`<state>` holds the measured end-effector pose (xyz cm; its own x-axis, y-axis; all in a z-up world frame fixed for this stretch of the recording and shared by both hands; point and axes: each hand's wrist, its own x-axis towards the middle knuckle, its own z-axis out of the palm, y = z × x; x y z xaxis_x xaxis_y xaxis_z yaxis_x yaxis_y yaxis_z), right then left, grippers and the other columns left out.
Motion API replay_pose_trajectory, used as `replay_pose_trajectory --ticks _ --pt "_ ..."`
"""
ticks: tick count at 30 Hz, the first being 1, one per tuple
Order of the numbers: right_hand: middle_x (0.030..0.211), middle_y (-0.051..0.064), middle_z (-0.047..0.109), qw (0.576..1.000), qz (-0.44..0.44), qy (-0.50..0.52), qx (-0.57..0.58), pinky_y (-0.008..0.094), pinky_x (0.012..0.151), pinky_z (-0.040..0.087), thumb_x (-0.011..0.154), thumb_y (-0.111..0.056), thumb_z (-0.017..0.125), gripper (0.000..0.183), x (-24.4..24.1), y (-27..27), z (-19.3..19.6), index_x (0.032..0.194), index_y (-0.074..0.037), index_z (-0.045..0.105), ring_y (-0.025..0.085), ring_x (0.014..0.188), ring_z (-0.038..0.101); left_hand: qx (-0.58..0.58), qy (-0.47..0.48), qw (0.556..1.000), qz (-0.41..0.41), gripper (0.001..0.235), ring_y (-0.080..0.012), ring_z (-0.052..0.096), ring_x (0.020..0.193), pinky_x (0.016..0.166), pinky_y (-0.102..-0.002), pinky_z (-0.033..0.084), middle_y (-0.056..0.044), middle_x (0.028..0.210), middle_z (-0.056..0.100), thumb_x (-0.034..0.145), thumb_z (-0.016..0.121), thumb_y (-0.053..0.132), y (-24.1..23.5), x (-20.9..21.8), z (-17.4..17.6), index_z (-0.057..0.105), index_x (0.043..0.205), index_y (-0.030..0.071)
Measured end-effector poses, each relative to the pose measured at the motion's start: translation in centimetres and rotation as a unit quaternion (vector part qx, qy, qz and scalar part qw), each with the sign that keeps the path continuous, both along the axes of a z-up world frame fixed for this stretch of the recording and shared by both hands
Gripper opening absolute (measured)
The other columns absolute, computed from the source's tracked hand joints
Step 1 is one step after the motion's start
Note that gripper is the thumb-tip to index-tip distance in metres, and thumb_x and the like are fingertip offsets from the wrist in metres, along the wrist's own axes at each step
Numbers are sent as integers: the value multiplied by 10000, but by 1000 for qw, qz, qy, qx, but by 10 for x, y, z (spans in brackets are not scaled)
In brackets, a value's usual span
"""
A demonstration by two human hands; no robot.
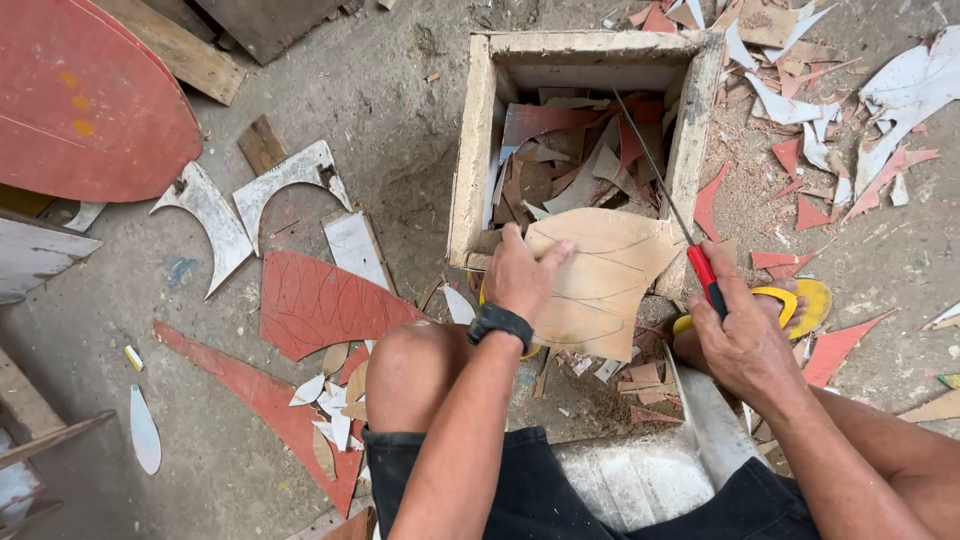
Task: A person uses a small hand saw to cut a shaped piece out of a thin wood panel.
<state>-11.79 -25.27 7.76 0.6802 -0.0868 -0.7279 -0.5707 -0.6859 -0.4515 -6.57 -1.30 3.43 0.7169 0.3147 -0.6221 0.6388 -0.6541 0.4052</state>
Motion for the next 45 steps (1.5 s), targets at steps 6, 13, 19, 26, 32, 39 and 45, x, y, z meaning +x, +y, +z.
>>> replay_pose_trajectory --ticks 6,13,19,26,32,39,45 --pt "1029 222 518 1000 20 7 7 526 832 456 1039 -373 429 679 -3 2 -13 1691 -358 241 420 776 581 80 -46 994 -53 671 -317 614 911 636 -410 589 -180 1136 480 948 525 600 -17 -20 -10 378 1489 232" --pt "941 228 558 999 32 39 -9 543 760 446 1050 -364 412 680 3 8 -9 1699 -355 209 420 730 569 235 -211 915 -250 700 -463 337 1474 1164 -663 291 -284 1546 400 947 585 502 -22 -25 -51 450 1466 52" --pt "952 199 491 1000 14 3 -11 446 800 448 1001 -385 463 680 -1 5 -1 1664 -378 315 404 782 546 71 -284 900 -324 370 -301 540 1207 1086 -582 428 -101 1163 643 1045 304 347 -71 6 -56 563 1174 117" --pt "1327 201 567 993 -12 -112 16 468 1051 378 990 -427 417 709 -14 -13 -6 1658 -214 317 394 1233 505 141 -347 891 -256 266 -310 566 792 727 -476 422 -74 860 601 1016 467 350 -85 -6 -80 624 933 152" --pt "768 278 709 998 6 -34 -47 488 595 502 1013 -335 427 720 -24 -7 9 1713 -317 262 383 538 616 152 -381 883 -227 413 -323 590 776 735 -479 410 -74 836 631 1009 426 498 -86 -4 -85 660 890 179" --pt "1017 270 761 999 -5 -8 -45 460 556 452 993 -231 443 722 -30 0 31 1696 -305 292 300 431 491 105 -333 906 -239 319 -302 572 858 772 -471 436 -81 936 588 1007 468 409 -88 0 -83 633 979 138" --pt "1452 186 595 997 19 -51 -60 490 955 469 947 -280 476 700 -45 -11 11 1636 -319 355 509 1212 589 117 -397 874 -256 214 -287 521 823 730 -435 402 -74 904 553 1007 464 247 -97 -4 -93 630 1043 119"
